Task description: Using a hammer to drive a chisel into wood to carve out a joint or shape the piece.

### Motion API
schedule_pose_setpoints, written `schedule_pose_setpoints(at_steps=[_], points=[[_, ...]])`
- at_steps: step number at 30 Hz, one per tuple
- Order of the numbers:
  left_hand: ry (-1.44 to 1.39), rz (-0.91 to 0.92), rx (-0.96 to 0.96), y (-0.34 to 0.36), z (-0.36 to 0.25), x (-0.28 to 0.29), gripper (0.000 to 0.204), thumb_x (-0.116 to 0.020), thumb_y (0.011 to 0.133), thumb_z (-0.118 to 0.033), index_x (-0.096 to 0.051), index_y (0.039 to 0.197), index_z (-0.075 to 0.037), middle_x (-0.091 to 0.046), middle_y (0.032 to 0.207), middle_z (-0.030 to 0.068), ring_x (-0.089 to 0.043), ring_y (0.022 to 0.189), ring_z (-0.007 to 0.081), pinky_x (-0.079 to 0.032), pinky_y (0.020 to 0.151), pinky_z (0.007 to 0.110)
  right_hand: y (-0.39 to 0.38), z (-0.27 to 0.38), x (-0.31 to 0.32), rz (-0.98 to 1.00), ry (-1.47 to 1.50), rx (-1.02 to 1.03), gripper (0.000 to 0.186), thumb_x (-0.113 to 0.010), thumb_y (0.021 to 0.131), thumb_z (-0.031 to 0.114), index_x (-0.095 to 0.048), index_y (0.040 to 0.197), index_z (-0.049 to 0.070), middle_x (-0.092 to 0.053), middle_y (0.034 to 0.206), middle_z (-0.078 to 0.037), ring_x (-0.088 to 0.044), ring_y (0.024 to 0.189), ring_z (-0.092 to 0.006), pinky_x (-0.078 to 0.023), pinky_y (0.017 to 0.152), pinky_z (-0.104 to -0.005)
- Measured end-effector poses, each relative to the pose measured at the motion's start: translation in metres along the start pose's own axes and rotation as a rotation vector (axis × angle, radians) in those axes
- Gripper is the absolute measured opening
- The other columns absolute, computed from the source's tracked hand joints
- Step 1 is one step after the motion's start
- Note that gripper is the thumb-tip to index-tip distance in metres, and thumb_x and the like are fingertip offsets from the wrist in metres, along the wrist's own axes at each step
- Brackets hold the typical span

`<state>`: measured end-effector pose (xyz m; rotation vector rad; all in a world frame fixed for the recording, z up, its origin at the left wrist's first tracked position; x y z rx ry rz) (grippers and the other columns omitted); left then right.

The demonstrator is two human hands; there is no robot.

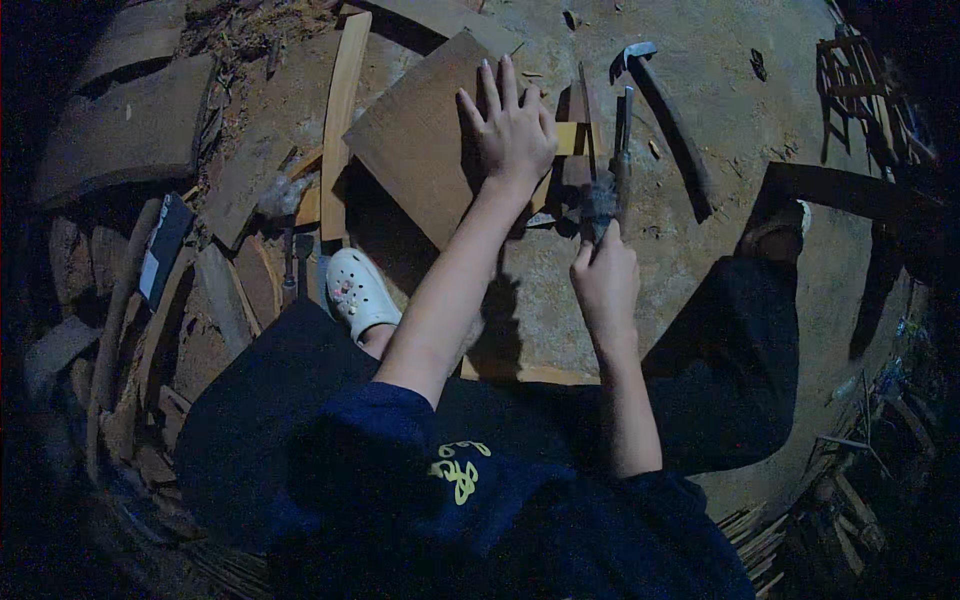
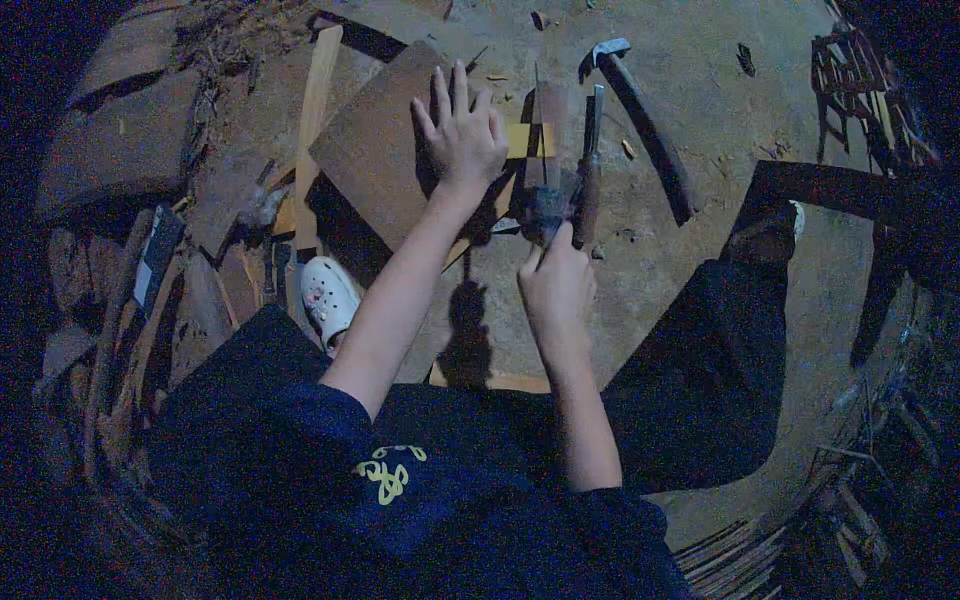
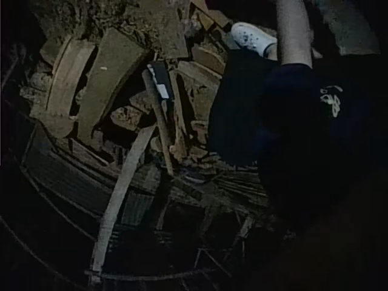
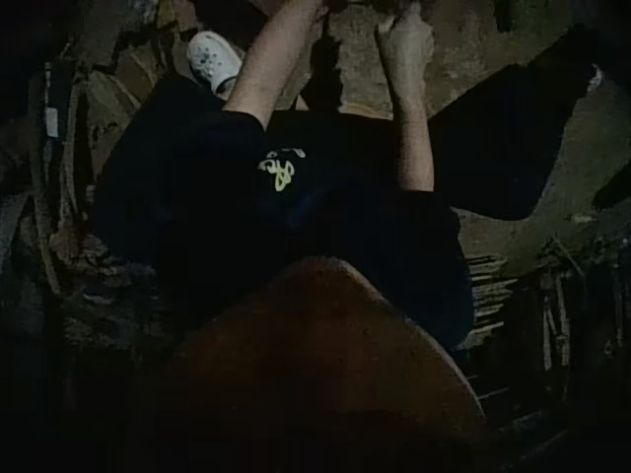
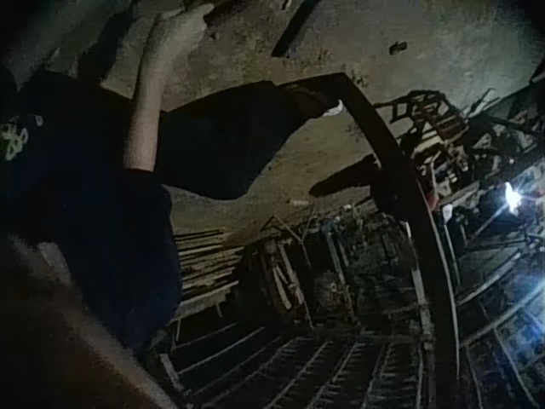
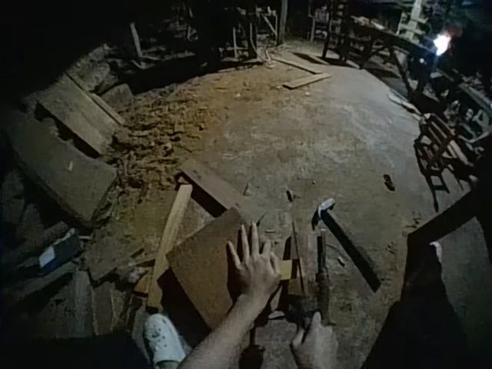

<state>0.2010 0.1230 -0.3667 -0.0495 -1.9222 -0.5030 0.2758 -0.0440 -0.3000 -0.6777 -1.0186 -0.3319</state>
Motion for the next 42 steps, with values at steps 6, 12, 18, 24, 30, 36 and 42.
schedule_pose_setpoints(at_steps=[6, 12, 18, 24, 30, 36, 42], points=[[0.016, 0.007, -0.03, -0.002, -0.007, 0.0, 0.035, -0.045, 0.089, -0.026, -0.062, 0.115, -0.011, -0.032, 0.149, 0.016, -0.023, 0.14, 0.0377, -0.014, 0.108, 0.065, 0.012, -0.005, 0.002, -0.05, 0.032, 0.028, 0.025, -0.058, 0.083, 0.016, -0.05, 0.099, -0.002, -0.063, 0.078, -0.029, -0.063, 0.076, -0.0471, -0.049, 0.069, -0.0548], [0.006, 0.016, -0.004, 0.0, -0.003, 0.0, 0.036, -0.044, 0.089, -0.026, -0.062, 0.117, -0.012, -0.032, 0.15, 0.0158, -0.023, 0.14, 0.0384, -0.015, 0.108, 0.065, -0.006, -0.003, 0.005, 0.026, 0.03, -0.044, 0.024, -0.059, 0.083, 0.017, -0.052, 0.096, -0.002, -0.063, 0.078, -0.029, -0.063, 0.076, -0.0473, -0.049, 0.068, -0.0548], [0.014, 0.02, -0.019, -0.001, -0.002, -0.001, 0.039, -0.044, 0.089, -0.027, -0.062, 0.118, -0.011, -0.032, 0.15, 0.0157, -0.023, 0.14, 0.0387, -0.013, 0.108, 0.066, 0.008, 0.001, 0.005, -0.013, 0.045, 0.02, 0.023, -0.058, 0.085, 0.018, -0.052, 0.097, 0.0, -0.063, 0.078, -0.029, -0.063, 0.077, -0.0466, -0.049, 0.068, -0.0553], [0.006, 0.012, -0.021, 0.0, -0.006, 0.0, 0.039, -0.043, 0.088, -0.025, -0.061, 0.12, -0.01, -0.033, 0.149, 0.0169, -0.023, 0.14, 0.0391, -0.012, 0.108, 0.066, 0.0, -0.012, 0.005, 0.0, 0.075, 0.014, 0.024, -0.058, 0.083, 0.017, -0.052, 0.099, 0.0, -0.064, 0.078, -0.027, -0.063, 0.076, -0.0462, -0.05, 0.069, -0.0552], [0.012, 0.018, -0.013, -0.001, -0.003, -0.001, 0.039, -0.044, 0.087, -0.025, -0.061, 0.12, -0.01, -0.034, 0.148, 0.017, -0.023, 0.14, 0.0389, -0.014, 0.108, 0.066, -0.001, -0.01, 0.002, -0.046, 0.021, 0.012, 0.027, -0.059, 0.082, 0.016, -0.052, 0.102, 0.0, -0.064, 0.077, -0.026, -0.063, 0.075, -0.0461, -0.05, 0.069, -0.0548], [-0.002, -0.007, -0.015, -0.001, -0.001, -0.001, 0.038, -0.043, 0.088, -0.025, -0.062, 0.118, -0.01, -0.034, 0.148, 0.0171, -0.024, 0.14, 0.0393, -0.012, 0.108, 0.066, 0.002, -0.007, 0.001, 0.029, -0.061, -0.052, 0.027, -0.058, 0.083, 0.016, -0.051, 0.102, -0.001, -0.064, 0.077, -0.027, -0.063, 0.076, -0.0459, -0.05, 0.069, -0.0541], [-0.006, -0.006, -0.021, -0.002, -0.001, -0.005, 0.038, -0.043, 0.089, -0.026, -0.062, 0.117, -0.01, -0.033, 0.149, 0.0168, -0.023, 0.14, 0.0395, -0.011, 0.108, 0.066, 0.005, 0.004, 0.004, -0.01, 0.003, 0.004, 0.027, -0.058, 0.084, 0.017, -0.051, 0.102, -0.002, -0.063, 0.076, -0.03, -0.063, 0.076, -0.0475, -0.049, 0.069, -0.0559]])
Point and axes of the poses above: each hand's wrist, its own y-axis towards the middle knuckle, its own x-axis out of the back of the hand, z = x × y, the point moved 4 cm from there along y, towards the middle knuckle
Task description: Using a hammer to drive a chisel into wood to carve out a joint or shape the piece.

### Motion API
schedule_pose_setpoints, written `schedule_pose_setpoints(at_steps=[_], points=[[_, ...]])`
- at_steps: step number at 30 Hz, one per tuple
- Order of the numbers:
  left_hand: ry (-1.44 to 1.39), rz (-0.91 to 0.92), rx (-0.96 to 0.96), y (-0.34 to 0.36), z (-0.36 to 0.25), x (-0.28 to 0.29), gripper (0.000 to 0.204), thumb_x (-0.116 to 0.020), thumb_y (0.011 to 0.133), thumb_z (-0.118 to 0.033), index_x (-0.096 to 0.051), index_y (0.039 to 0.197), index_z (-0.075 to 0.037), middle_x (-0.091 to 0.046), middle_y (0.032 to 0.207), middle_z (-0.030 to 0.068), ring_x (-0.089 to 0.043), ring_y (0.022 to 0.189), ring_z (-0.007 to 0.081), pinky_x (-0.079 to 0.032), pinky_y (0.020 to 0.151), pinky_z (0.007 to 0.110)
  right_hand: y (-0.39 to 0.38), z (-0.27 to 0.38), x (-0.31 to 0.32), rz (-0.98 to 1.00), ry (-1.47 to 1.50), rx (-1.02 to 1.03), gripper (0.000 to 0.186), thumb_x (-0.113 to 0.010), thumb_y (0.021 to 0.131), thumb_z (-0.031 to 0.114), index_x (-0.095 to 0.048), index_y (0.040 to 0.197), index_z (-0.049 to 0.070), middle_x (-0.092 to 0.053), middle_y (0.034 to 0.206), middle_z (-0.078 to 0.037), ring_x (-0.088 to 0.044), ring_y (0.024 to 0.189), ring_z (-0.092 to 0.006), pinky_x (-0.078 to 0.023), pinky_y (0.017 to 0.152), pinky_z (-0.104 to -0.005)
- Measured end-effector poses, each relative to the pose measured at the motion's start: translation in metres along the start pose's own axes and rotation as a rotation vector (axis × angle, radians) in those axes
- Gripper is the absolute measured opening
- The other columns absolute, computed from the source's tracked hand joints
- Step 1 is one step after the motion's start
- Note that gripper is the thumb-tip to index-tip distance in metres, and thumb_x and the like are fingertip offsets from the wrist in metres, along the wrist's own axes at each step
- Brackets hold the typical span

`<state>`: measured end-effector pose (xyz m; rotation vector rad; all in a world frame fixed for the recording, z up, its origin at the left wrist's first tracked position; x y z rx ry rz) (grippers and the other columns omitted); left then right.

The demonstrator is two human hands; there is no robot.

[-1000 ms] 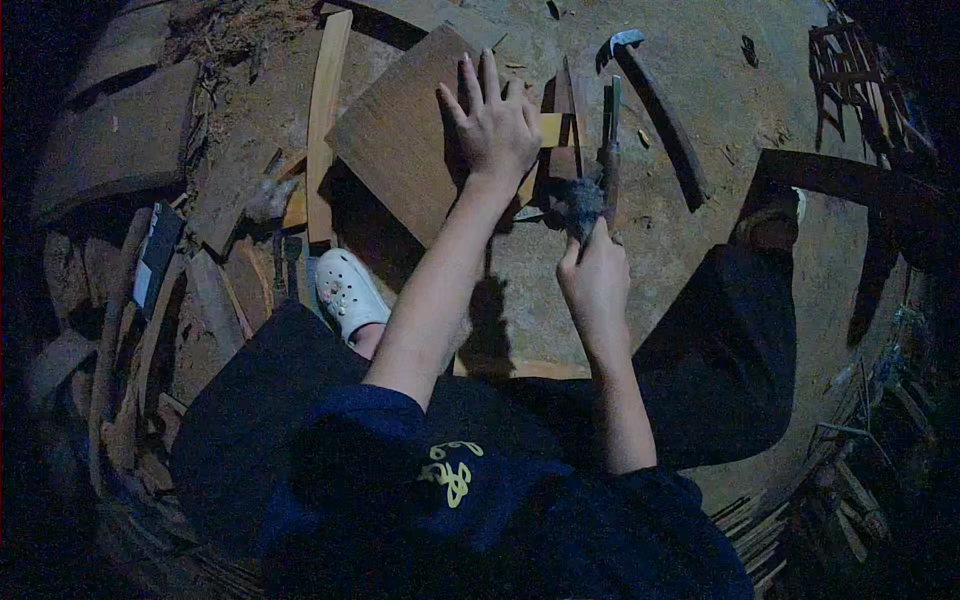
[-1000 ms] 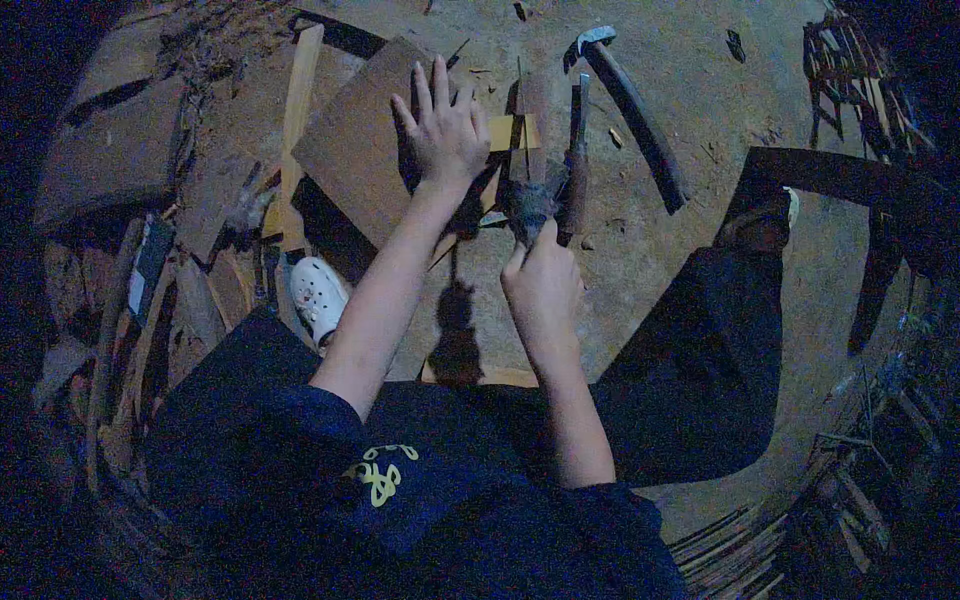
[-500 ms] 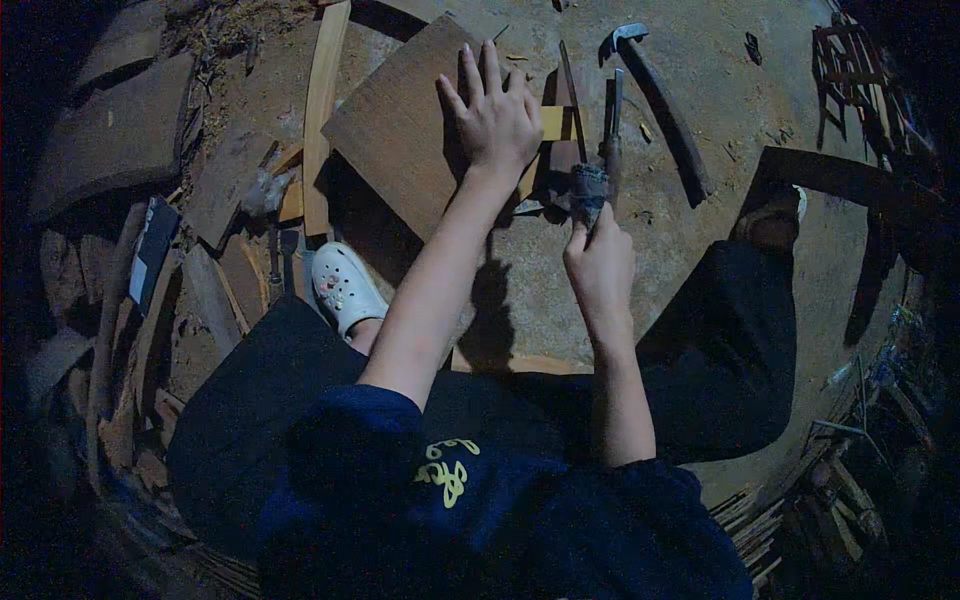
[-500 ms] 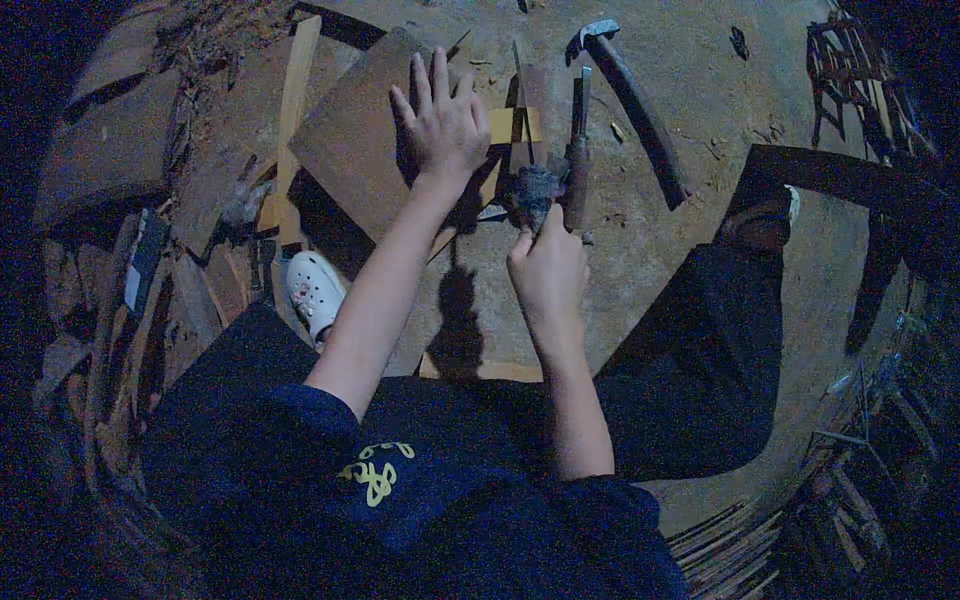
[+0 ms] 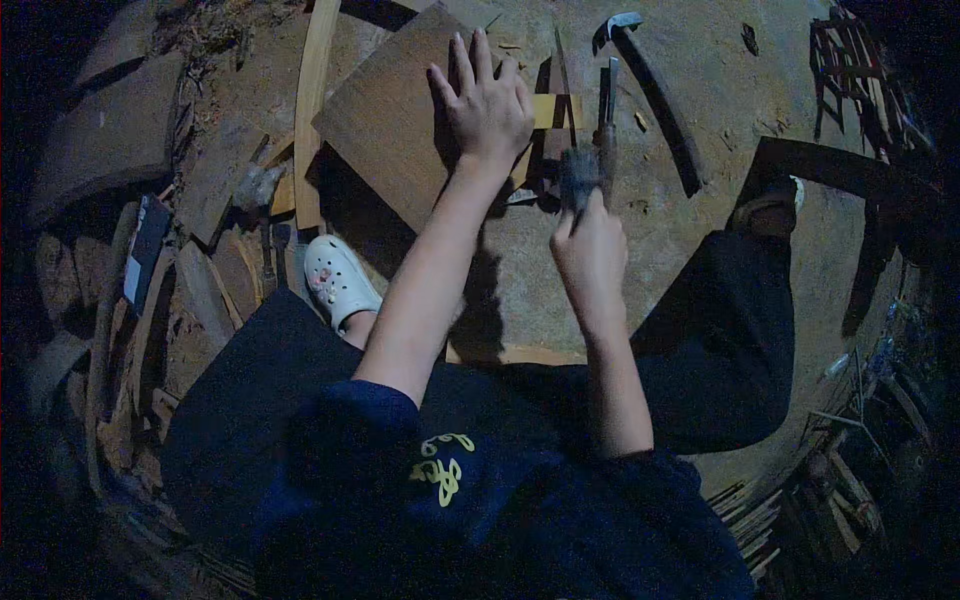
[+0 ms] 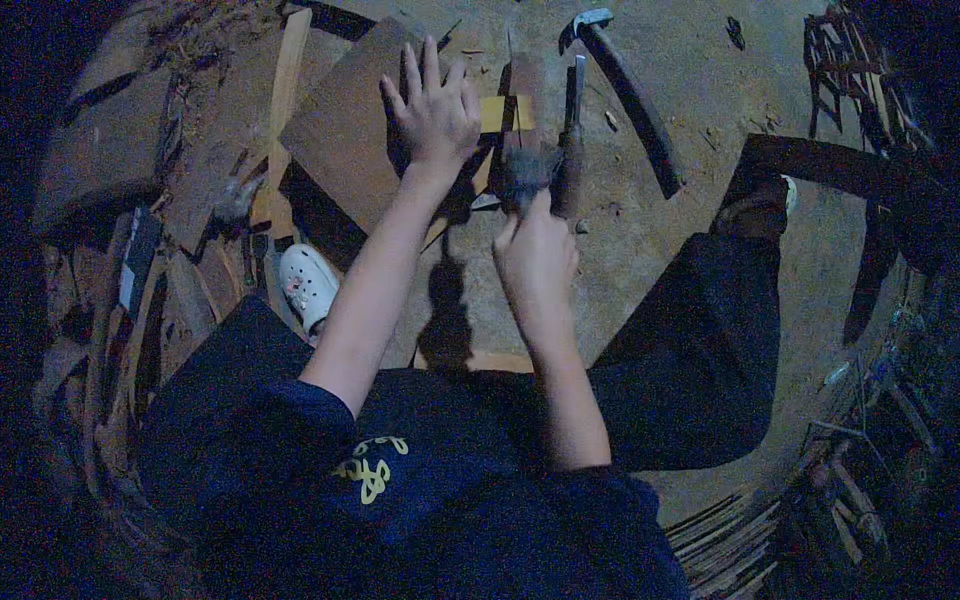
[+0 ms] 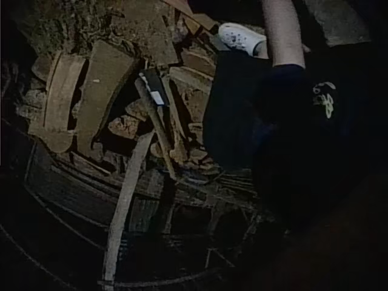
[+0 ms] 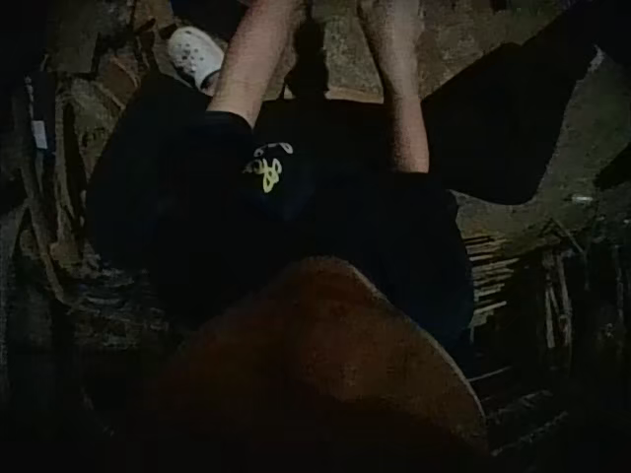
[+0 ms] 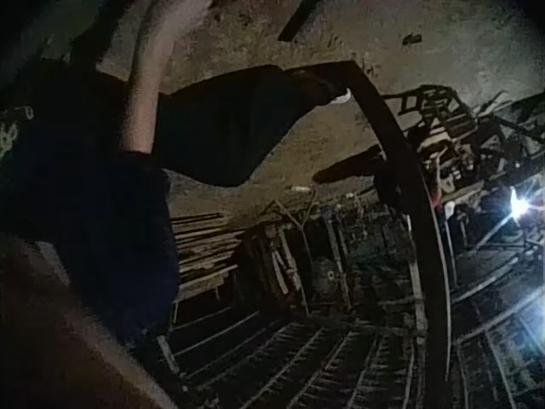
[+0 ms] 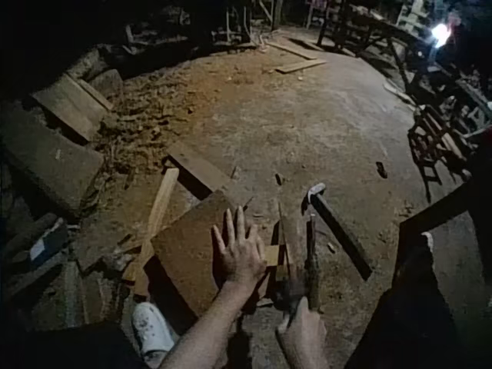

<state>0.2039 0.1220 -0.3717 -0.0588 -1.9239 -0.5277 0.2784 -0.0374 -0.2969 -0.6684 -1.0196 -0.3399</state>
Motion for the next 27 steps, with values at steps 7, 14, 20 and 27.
schedule_pose_setpoints(at_steps=[7, 14, 20, 27], points=[[-0.014, 0.007, -0.009, 0.002, -0.003, 0.001, 0.039, -0.042, 0.089, -0.027, -0.06, 0.12, -0.01, -0.032, 0.149, 0.0165, -0.02, 0.141, 0.0388, -0.01, 0.109, 0.066, 0.001, -0.003, 0.004, 0.023, -0.02, -0.02, 0.026, -0.059, 0.084, 0.018, -0.053, 0.099, -0.002, -0.063, 0.077, -0.03, -0.063, 0.076, -0.0472, -0.05, 0.07, -0.0548], [-0.03, 0.021, 0.015, -0.004, 0.003, 0.001, 0.039, -0.041, 0.09, -0.026, -0.059, 0.12, -0.009, -0.031, 0.15, 0.0162, -0.019, 0.141, 0.0388, -0.007, 0.109, 0.066, -0.028, -0.014, -0.002, 0.012, -0.002, 0.043, 0.03, -0.058, 0.083, 0.018, -0.053, 0.104, -0.002, -0.063, 0.077, -0.029, -0.063, 0.075, -0.0477, -0.05, 0.07, -0.0556], [0.003, 0.016, -0.005, 0.003, -0.003, 0.001, 0.038, -0.042, 0.09, -0.026, -0.059, 0.12, -0.01, -0.031, 0.15, 0.0166, -0.019, 0.142, 0.0387, -0.008, 0.108, 0.067, 0.01, -0.001, -0.006, -0.032, 0.002, 0.011, 0.027, -0.059, 0.082, 0.017, -0.052, 0.101, -0.002, -0.063, 0.079, -0.031, -0.063, 0.076, -0.0474, -0.05, 0.069, -0.0544], [0.005, 0.051, 0.005, -0.003, 0.001, 0.001, 0.038, -0.042, 0.09, -0.026, -0.059, 0.119, -0.01, -0.029, 0.15, 0.0176, -0.019, 0.142, 0.0388, -0.009, 0.107, 0.068, -0.034, -0.025, -0.005, 0.028, 0.089, 0.026, 0.033, -0.058, 0.083, 0.017, -0.053, 0.109, -0.004, -0.063, 0.081, -0.03, -0.062, 0.079, -0.0479, -0.049, 0.072, -0.0545]])
Point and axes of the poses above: each hand's wrist, its own y-axis towards the middle knuckle, its own x-axis out of the back of the hand, z = x × y, the point moved 4 cm from there along y, towards the middle knuckle
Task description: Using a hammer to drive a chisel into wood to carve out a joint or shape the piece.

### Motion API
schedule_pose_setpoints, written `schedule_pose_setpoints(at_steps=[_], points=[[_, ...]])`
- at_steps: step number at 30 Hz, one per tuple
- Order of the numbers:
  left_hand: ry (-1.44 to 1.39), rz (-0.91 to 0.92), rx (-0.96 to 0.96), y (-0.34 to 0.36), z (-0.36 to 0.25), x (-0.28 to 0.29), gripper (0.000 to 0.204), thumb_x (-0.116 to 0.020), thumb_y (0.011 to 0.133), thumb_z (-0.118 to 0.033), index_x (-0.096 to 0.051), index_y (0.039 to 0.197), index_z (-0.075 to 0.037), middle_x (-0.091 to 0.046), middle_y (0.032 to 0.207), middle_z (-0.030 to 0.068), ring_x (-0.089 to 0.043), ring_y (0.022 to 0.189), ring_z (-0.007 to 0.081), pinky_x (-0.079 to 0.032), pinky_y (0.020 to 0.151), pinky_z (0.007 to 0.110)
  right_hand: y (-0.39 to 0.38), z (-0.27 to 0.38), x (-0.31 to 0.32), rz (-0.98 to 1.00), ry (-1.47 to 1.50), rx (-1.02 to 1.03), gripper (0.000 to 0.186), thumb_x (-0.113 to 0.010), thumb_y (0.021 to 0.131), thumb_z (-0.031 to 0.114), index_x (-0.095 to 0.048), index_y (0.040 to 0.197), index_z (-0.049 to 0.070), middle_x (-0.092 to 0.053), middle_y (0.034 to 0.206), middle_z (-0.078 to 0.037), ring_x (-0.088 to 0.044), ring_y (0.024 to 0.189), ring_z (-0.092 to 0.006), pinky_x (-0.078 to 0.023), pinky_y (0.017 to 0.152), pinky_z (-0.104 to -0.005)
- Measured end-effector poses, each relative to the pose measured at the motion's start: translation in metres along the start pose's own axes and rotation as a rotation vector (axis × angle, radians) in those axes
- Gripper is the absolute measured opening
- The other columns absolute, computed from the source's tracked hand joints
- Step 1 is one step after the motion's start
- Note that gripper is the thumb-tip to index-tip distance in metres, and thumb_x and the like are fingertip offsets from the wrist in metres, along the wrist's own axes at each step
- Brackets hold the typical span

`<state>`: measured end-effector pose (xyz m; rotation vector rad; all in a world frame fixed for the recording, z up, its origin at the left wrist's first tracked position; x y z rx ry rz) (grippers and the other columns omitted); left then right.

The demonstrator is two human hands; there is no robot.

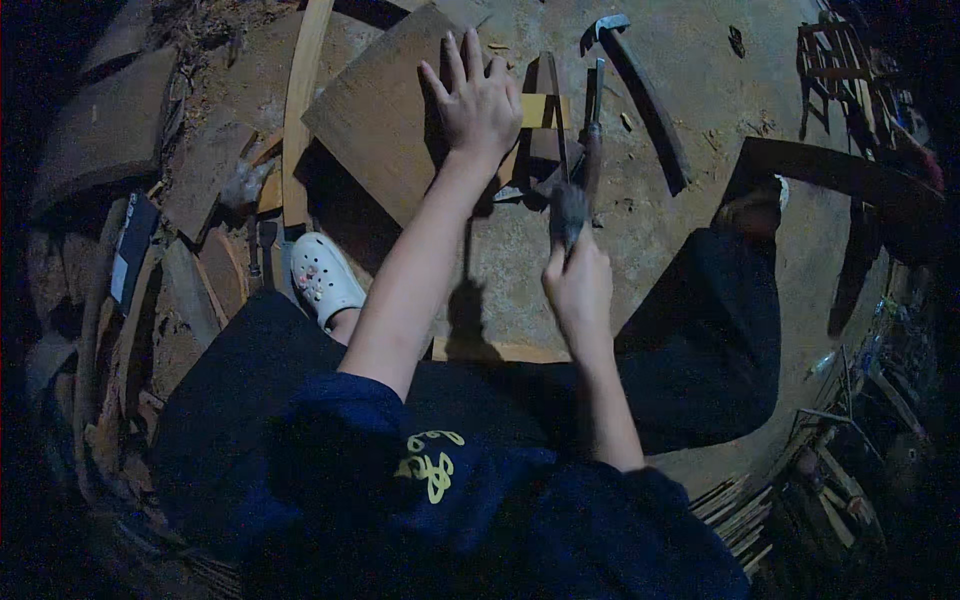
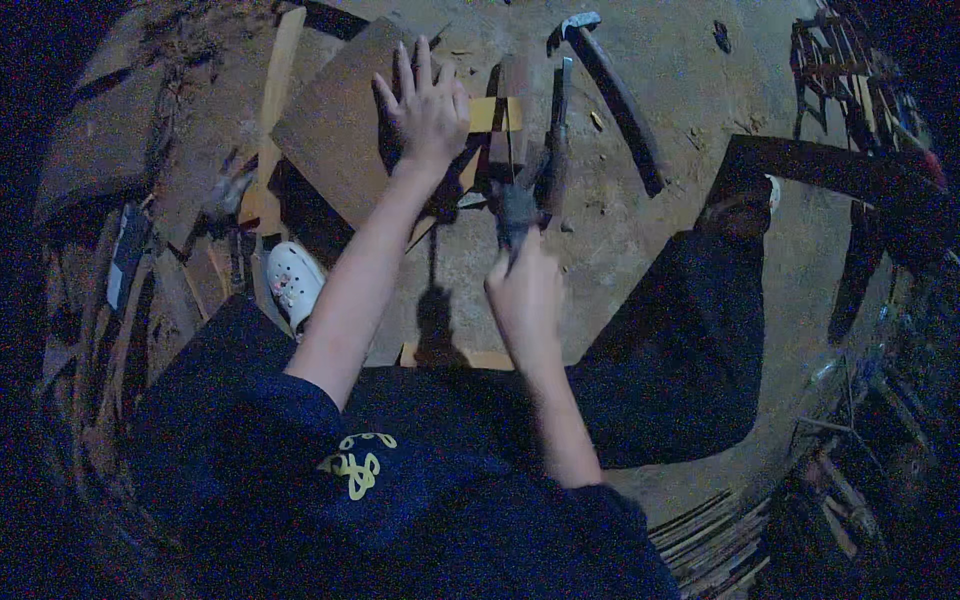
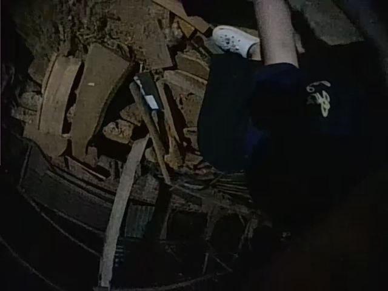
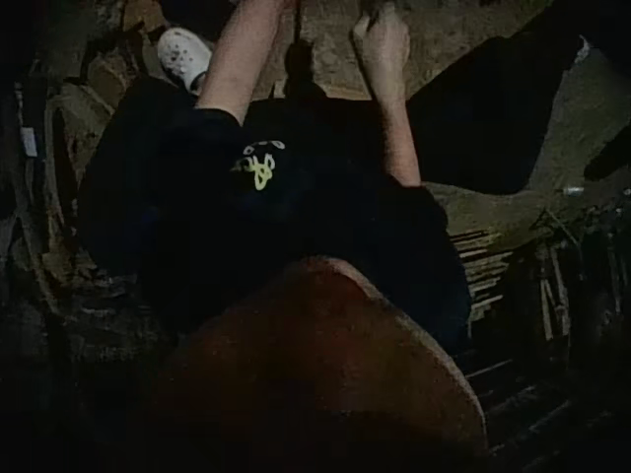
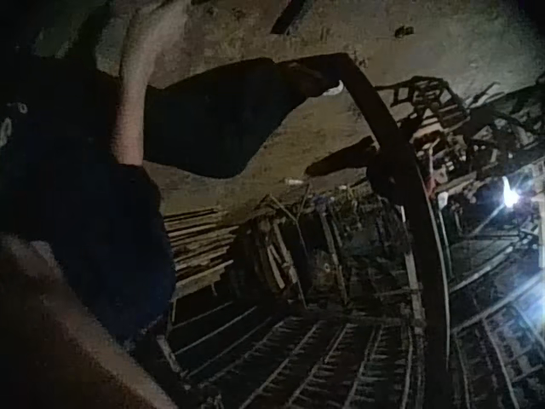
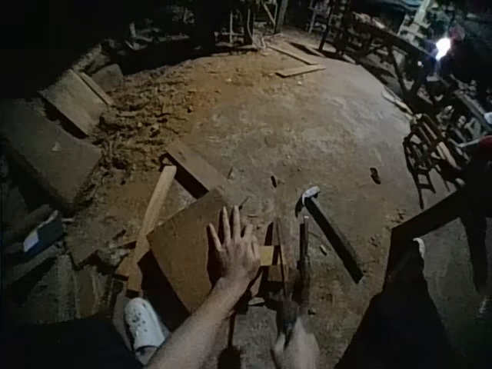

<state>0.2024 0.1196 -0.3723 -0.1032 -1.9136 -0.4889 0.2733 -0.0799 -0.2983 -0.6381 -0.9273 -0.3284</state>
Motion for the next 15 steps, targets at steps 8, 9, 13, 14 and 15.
schedule_pose_setpoints(at_steps=[8, 9, 13, 14, 15], points=[[-0.003, -0.014, 0.01, -0.002, 0.001, -0.003, 0.04, -0.042, 0.089, -0.027, -0.061, 0.12, -0.011, -0.031, 0.151, 0.0153, -0.017, 0.142, 0.0382, -0.009, 0.107, 0.069, -0.009, 0.001, -0.001, 0.012, 0.009, -0.025, 0.029, -0.057, 0.084, 0.017, -0.054, 0.105, -0.003, -0.063, 0.079, -0.031, -0.061, 0.078, -0.0482, -0.049, 0.072, -0.0553], [-0.008, -0.009, 0.015, -0.001, 0.0, -0.003, 0.04, -0.042, 0.089, -0.027, -0.061, 0.12, -0.011, -0.031, 0.151, 0.0153, -0.017, 0.142, 0.0382, -0.009, 0.107, 0.069, -0.015, -0.003, 0.001, 0.045, 0.005, -0.032, 0.03, -0.057, 0.084, 0.017, -0.054, 0.105, -0.003, -0.063, 0.078, -0.031, -0.062, 0.078, -0.0483, -0.049, 0.072, -0.0552], [-0.027, -0.066, -0.033, 0.005, 0.0, -0.004, 0.04, -0.041, 0.09, -0.027, -0.06, 0.121, -0.011, -0.031, 0.15, 0.0158, -0.017, 0.143, 0.036, -0.009, 0.107, 0.069, 0.031, 0.014, 0.005, -0.041, 0.081, 0.037, 0.029, -0.057, 0.083, 0.017, -0.054, 0.105, -0.003, -0.062, 0.078, -0.031, -0.062, 0.078, -0.0484, -0.048, 0.072, -0.0561], [-0.008, -0.052, -0.041, 0.005, -0.001, -0.004, 0.04, -0.041, 0.09, -0.028, -0.06, 0.121, -0.011, -0.031, 0.15, 0.0161, -0.018, 0.143, 0.0356, -0.009, 0.107, 0.069, 0.03, 0.017, 0.004, -0.043, 0.08, 0.03, 0.029, -0.057, 0.083, 0.017, -0.054, 0.105, -0.003, -0.062, 0.078, -0.031, -0.062, 0.078, -0.0484, -0.048, 0.072, -0.0561], [0.01, -0.04, -0.05, 0.004, -0.002, -0.004, 0.041, -0.041, 0.09, -0.028, -0.06, 0.121, -0.011, -0.031, 0.15, 0.0165, -0.018, 0.143, 0.0352, -0.01, 0.107, 0.069, 0.029, 0.018, 0.003, -0.039, 0.042, -0.008, 0.029, -0.057, 0.083, 0.017, -0.054, 0.105, -0.002, -0.062, 0.078, -0.031, -0.062, 0.078, -0.0484, -0.048, 0.072, -0.0561]])
Point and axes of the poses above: each hand's wrist, its own y-axis towards the middle knuckle, its own x-axis out of the back of the hand, z = x × y, the point moved 4 cm from there along y, towards the middle knuckle
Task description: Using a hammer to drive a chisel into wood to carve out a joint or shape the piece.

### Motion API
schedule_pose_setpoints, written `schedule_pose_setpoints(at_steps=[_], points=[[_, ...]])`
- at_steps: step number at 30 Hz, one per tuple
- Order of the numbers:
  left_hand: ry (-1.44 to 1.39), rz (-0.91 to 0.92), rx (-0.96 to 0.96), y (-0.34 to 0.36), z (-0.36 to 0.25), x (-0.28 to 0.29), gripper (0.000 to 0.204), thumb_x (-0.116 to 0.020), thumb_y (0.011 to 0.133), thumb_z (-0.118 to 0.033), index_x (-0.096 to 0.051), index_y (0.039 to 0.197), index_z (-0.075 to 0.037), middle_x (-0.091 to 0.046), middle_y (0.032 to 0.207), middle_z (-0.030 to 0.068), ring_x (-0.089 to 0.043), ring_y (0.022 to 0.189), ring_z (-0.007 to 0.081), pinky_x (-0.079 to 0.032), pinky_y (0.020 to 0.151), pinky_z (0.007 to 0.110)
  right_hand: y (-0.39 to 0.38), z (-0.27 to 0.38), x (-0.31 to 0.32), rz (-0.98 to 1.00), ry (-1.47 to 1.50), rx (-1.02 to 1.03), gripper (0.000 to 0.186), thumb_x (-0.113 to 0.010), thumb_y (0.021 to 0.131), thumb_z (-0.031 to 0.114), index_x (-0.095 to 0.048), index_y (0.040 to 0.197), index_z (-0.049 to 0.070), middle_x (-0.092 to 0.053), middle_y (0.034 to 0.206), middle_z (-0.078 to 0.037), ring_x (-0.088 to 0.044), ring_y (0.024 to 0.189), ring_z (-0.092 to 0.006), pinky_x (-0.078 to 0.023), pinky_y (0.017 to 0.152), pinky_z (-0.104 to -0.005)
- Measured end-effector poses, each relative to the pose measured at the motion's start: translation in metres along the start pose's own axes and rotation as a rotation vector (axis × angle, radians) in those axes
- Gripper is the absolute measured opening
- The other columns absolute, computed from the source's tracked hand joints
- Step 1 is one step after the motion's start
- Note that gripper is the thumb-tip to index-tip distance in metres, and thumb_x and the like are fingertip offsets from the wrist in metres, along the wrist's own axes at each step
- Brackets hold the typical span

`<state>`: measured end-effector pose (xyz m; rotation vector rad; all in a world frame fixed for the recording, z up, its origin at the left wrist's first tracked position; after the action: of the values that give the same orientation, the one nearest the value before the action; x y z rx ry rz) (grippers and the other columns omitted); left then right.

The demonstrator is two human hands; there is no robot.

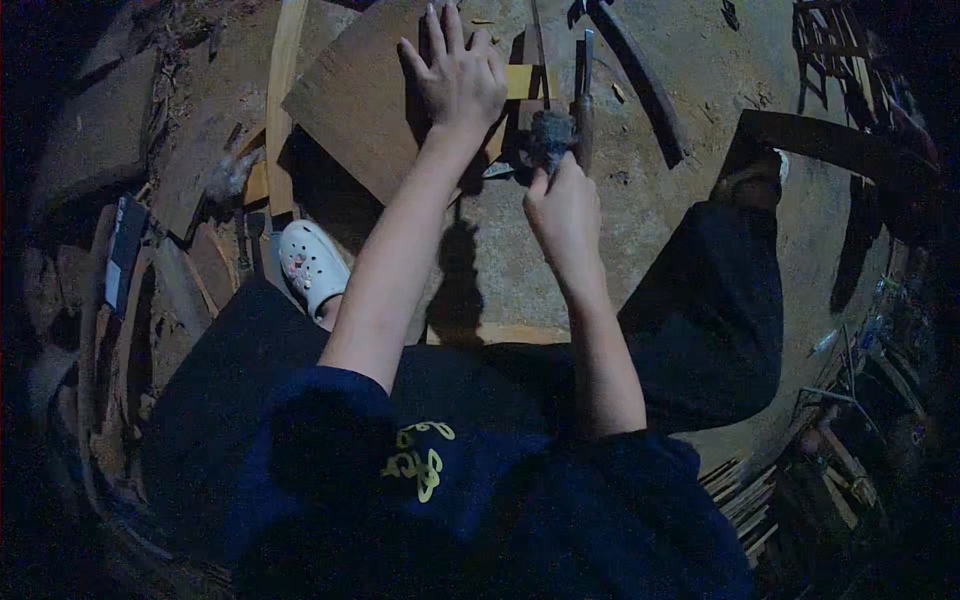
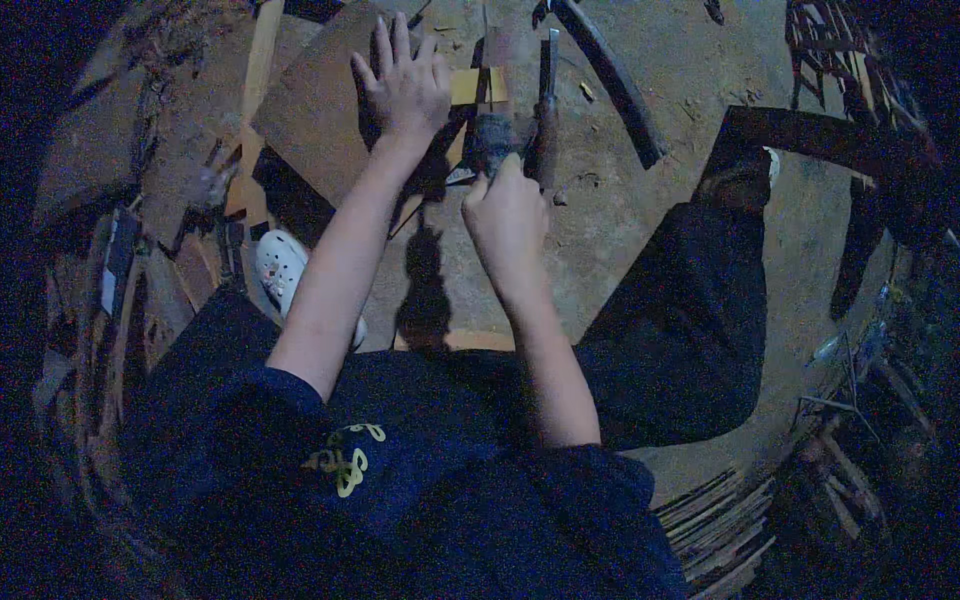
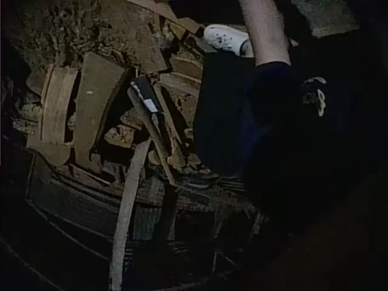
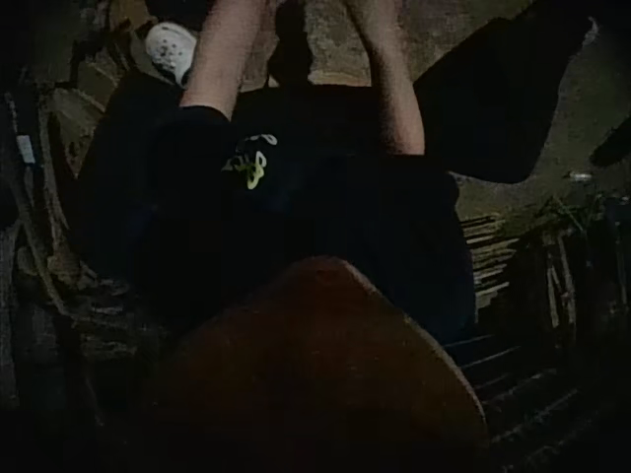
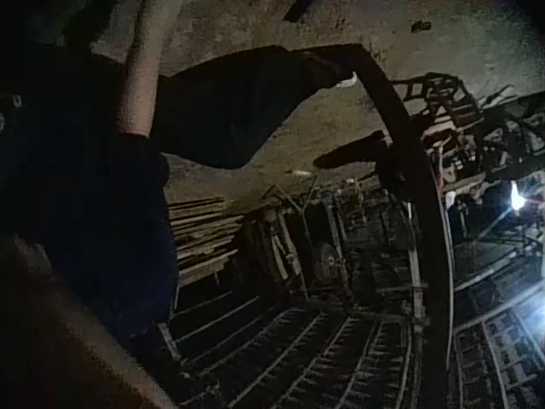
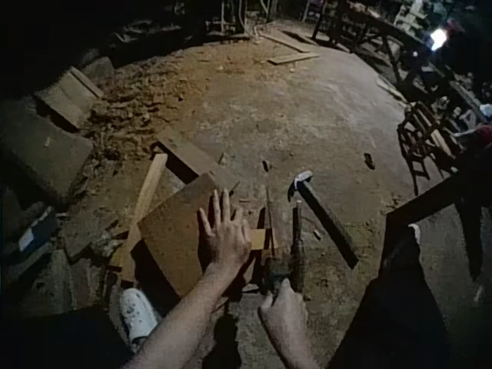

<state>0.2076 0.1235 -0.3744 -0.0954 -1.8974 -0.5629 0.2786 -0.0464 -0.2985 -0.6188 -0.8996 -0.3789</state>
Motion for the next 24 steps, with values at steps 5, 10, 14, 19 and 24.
schedule_pose_setpoints(at_steps=[5, 10, 14, 19, 24], points=[[0.018, -0.007, 0.041, -0.004, 0.006, 0.0, 0.041, -0.041, 0.09, -0.028, -0.06, 0.122, -0.012, -0.031, 0.15, 0.0169, -0.019, 0.142, 0.0354, -0.011, 0.107, 0.068, -0.048, -0.014, 0.0, 0.083, -0.063, -0.08, 0.026, -0.057, 0.084, 0.018, -0.055, 0.103, 0.0, -0.063, 0.08, -0.031, -0.061, 0.078, -0.0488, -0.048, 0.073, -0.0563], [0.006, -0.089, -0.031, -0.002, 0.001, 0.0, 0.039, -0.042, 0.09, -0.028, -0.061, 0.119, -0.012, -0.031, 0.15, 0.0176, -0.02, 0.142, 0.0357, -0.011, 0.107, 0.068, -0.004, -0.003, 0.003, -0.024, -0.002, 0.04, 0.028, -0.057, 0.085, 0.018, -0.056, 0.105, -0.001, -0.063, 0.083, -0.03, -0.061, 0.08, -0.0489, -0.048, 0.073, -0.056], [-0.013, -0.07, 0.012, -0.006, 0.008, -0.002, 0.037, -0.042, 0.089, -0.027, -0.063, 0.115, -0.011, -0.032, 0.149, 0.0173, -0.022, 0.141, 0.0365, -0.01, 0.107, 0.069, -0.025, -0.004, -0.005, 0.031, -0.054, -0.044, 0.028, -0.057, 0.084, 0.018, -0.056, 0.105, -0.001, -0.063, 0.081, -0.031, -0.062, 0.08, -0.0476, -0.048, 0.074, -0.0558], [0.022, -0.082, -0.007, 0.001, -0.003, 0.005, 0.034, -0.043, 0.089, -0.027, -0.065, 0.11, -0.011, -0.042, 0.144, 0.0161, -0.026, 0.139, 0.0372, -0.009, 0.107, 0.069, -0.019, -0.02, -0.011, 0.001, -0.044, -0.013, 0.026, -0.058, 0.084, 0.018, -0.055, 0.102, -0.001, -0.063, 0.08, -0.03, -0.062, 0.078, -0.0468, -0.049, 0.072, -0.055], [-0.165, 0.022, 0.072, -0.002, 0.005, 0.008, 0.037, -0.041, 0.092, -0.024, -0.059, 0.116, -0.005, -0.025, 0.152, 0.0191, -0.016, 0.143, 0.0358, -0.005, 0.111, 0.063, -0.002, -0.006, -0.019, -0.015, -0.003, -0.046, 0.024, -0.057, 0.084, 0.018, -0.053, 0.099, -0.002, -0.062, 0.079, -0.032, -0.061, 0.078, -0.0489, -0.049, 0.071, -0.055]])
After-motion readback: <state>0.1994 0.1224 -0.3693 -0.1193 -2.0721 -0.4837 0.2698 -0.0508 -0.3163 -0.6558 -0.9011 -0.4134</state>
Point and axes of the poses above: each hand's wrist, its own y-axis towards the middle knuckle, its own x-axis out of the back of the hand, z = x × y, the point moved 4 cm from there along y, towards the middle knuckle
